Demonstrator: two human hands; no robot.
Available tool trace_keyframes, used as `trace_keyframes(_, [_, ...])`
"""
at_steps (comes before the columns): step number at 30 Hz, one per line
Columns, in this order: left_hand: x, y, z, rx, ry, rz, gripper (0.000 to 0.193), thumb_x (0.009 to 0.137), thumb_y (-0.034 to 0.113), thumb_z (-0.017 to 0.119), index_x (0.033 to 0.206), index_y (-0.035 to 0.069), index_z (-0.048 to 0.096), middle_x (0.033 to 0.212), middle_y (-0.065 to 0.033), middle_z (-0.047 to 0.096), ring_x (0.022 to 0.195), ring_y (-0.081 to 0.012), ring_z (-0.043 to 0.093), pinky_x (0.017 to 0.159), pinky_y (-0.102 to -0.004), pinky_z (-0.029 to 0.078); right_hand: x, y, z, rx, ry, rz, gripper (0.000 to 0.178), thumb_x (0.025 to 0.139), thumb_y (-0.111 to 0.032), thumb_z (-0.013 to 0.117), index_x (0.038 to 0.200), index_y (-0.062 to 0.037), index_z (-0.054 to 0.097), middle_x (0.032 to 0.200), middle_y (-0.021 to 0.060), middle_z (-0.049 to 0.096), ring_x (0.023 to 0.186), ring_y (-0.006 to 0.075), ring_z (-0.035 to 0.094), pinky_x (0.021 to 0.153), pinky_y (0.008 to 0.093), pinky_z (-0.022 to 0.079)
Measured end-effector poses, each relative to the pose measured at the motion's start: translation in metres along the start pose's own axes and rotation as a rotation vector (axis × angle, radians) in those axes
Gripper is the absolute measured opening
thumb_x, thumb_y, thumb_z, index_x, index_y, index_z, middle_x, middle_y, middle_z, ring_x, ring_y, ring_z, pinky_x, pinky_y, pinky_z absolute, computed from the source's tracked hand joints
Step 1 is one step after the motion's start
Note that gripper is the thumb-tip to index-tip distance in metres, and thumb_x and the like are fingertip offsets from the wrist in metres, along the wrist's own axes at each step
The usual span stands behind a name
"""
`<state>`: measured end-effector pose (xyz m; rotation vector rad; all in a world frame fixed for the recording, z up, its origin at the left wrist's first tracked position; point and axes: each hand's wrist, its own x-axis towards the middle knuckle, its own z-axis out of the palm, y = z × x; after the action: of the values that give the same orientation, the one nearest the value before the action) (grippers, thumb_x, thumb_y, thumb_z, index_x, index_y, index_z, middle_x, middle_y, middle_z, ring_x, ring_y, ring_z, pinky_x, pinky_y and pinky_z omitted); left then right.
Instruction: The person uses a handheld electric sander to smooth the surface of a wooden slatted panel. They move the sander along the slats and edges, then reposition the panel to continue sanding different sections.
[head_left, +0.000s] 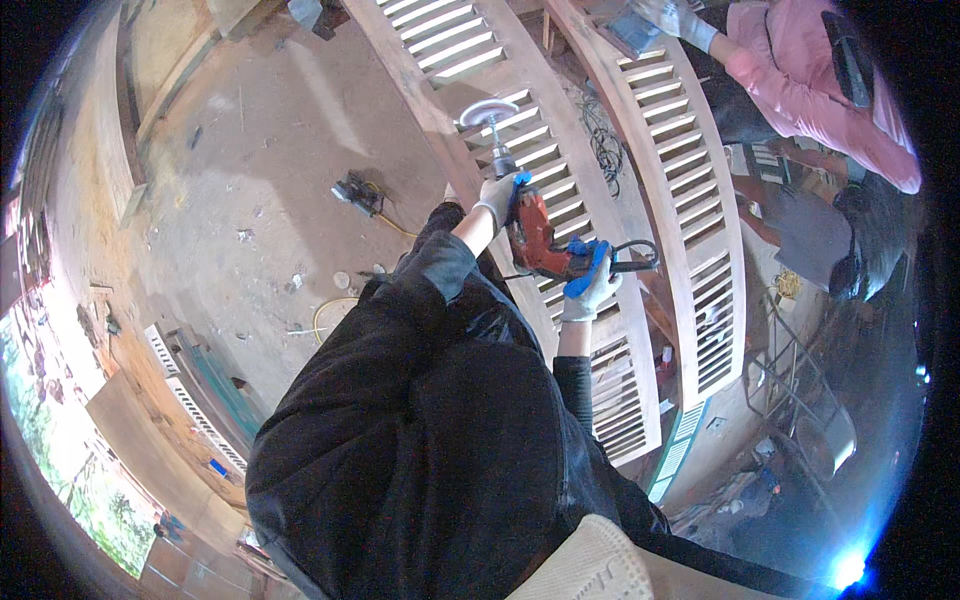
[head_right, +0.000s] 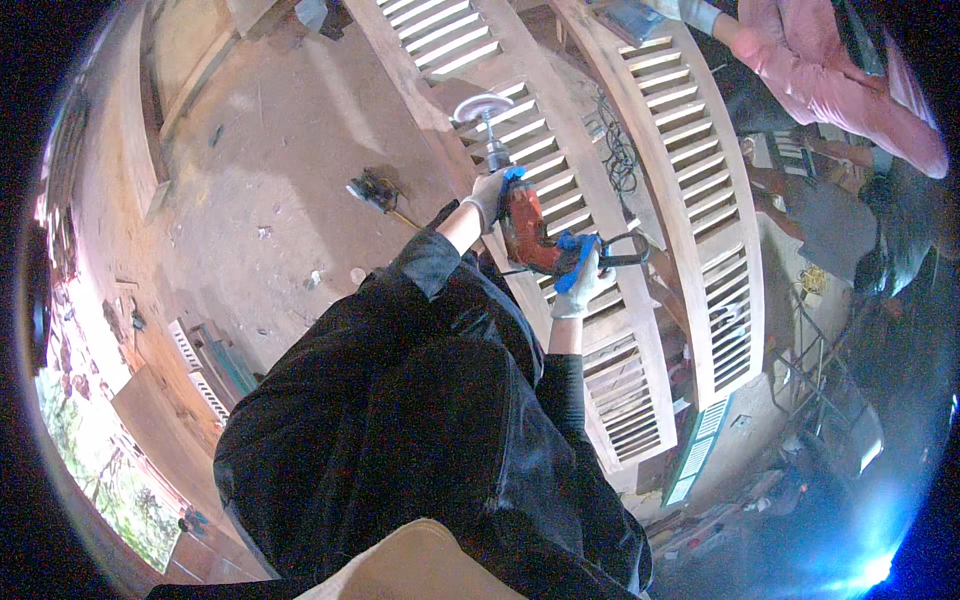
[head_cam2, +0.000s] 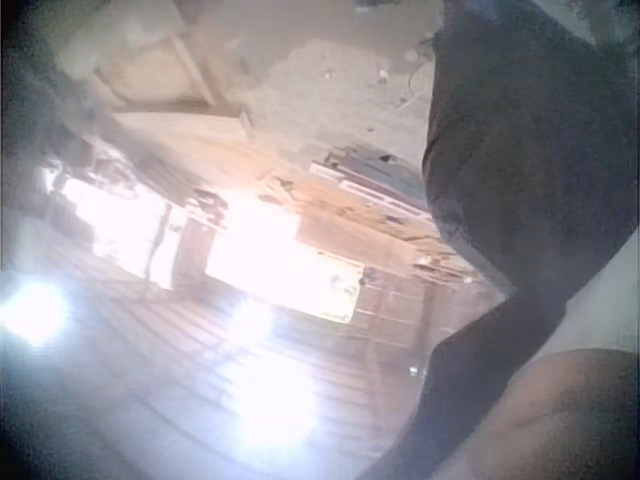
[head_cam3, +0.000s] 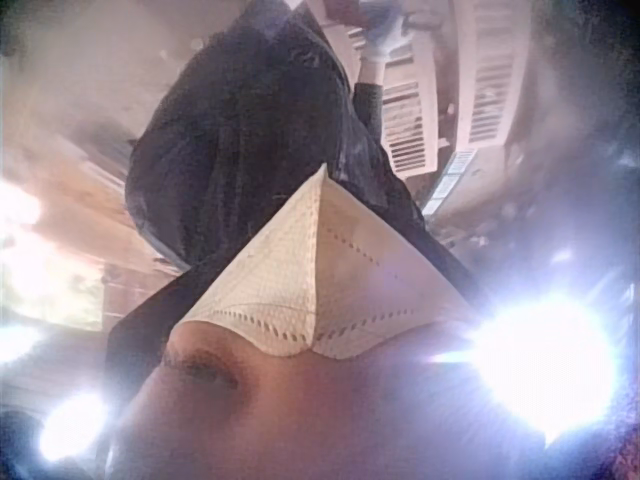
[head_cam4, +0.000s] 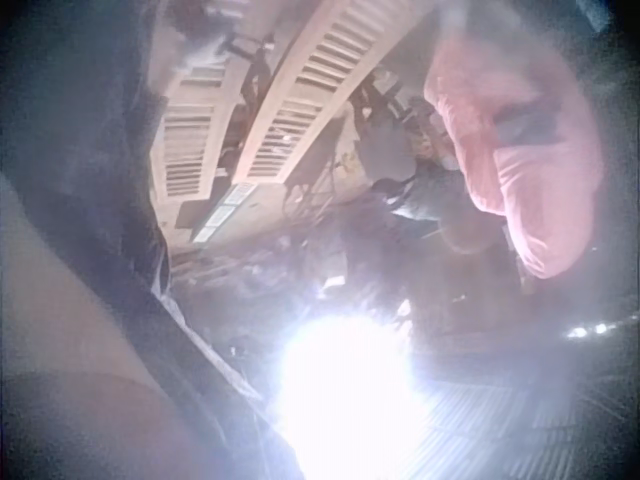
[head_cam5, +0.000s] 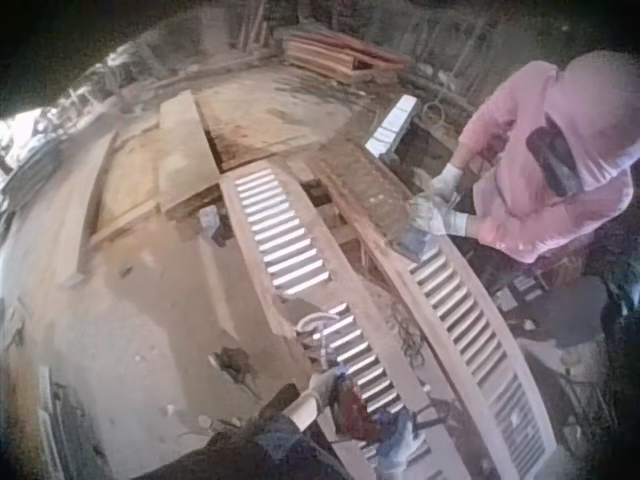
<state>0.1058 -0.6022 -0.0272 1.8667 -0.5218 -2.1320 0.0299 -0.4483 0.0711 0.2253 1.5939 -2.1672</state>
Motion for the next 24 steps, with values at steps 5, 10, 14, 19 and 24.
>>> trace_keyframes(5, [-0.002, 0.008, 0.008, -0.157, -0.156, 0.009, 0.024, 0.070, 0.022, 0.071, 0.083, 0.005, 0.062, 0.073, -0.0064, 0.063, 0.061, -0.0177, 0.061, 0.056, -0.0314, 0.049, 0.017, 0.011, -0.005, -0.029, -0.001, -0.042, 0.015, 0.079, -0.007, 0.064, 0.082, 0.0006, 0.052, 0.073, 0.0099, 0.059, 0.058, 0.0178, 0.058, 0.059, 0.0369, 0.052])
trace_keyframes(10, [-0.017, 0.007, 0.005, -0.170, -0.172, -0.083, 0.025, 0.069, 0.029, 0.072, 0.081, 0.010, 0.062, 0.074, -0.0050, 0.063, 0.061, -0.0194, 0.060, 0.057, -0.0343, 0.050, 0.028, 0.012, -0.017, -0.170, -0.004, -0.070, 0.019, 0.078, -0.007, 0.064, 0.091, 0.0001, 0.052, 0.073, 0.0085, 0.058, 0.059, 0.0169, 0.058, 0.061, 0.0332, 0.051])
trace_keyframes(14, [0.018, -0.002, 0.032, -0.268, -0.253, -0.102, 0.019, 0.074, 0.026, 0.067, 0.082, 0.010, 0.061, 0.073, -0.0051, 0.062, 0.060, -0.0195, 0.059, 0.059, -0.0338, 0.050, 0.065, -0.014, -0.003, -0.100, -0.170, -0.104, 0.013, 0.080, -0.006, 0.060, 0.087, 0.0037, 0.054, 0.070, 0.0126, 0.060, 0.057, 0.0216, 0.060, 0.056, 0.0348, 0.052])
trace_keyframes(19, [0.009, 0.004, 0.064, -0.265, -0.243, -0.055, 0.021, 0.074, 0.027, 0.066, 0.085, 0.011, 0.060, 0.071, -0.0029, 0.060, 0.060, -0.0182, 0.057, 0.056, -0.0337, 0.047, 0.082, -0.042, 0.007, -0.181, -0.219, -0.128, 0.012, 0.079, -0.007, 0.061, 0.080, 0.0046, 0.057, 0.067, 0.0116, 0.060, 0.056, 0.0214, 0.060, 0.058, 0.0354, 0.052])
trace_keyframes(24, [-0.008, 0.005, 0.017, -0.195, -0.094, -0.110, 0.022, 0.071, 0.030, 0.069, 0.079, 0.011, 0.061, 0.072, -0.0040, 0.061, 0.060, -0.0193, 0.058, 0.056, -0.0331, 0.048, 0.042, -0.026, 0.017, -0.102, -0.249, -0.014, 0.012, 0.078, -0.005, 0.061, 0.083, 0.0048, 0.055, 0.069, 0.0106, 0.061, 0.053, 0.0191, 0.057, 0.056, 0.0345, 0.052])
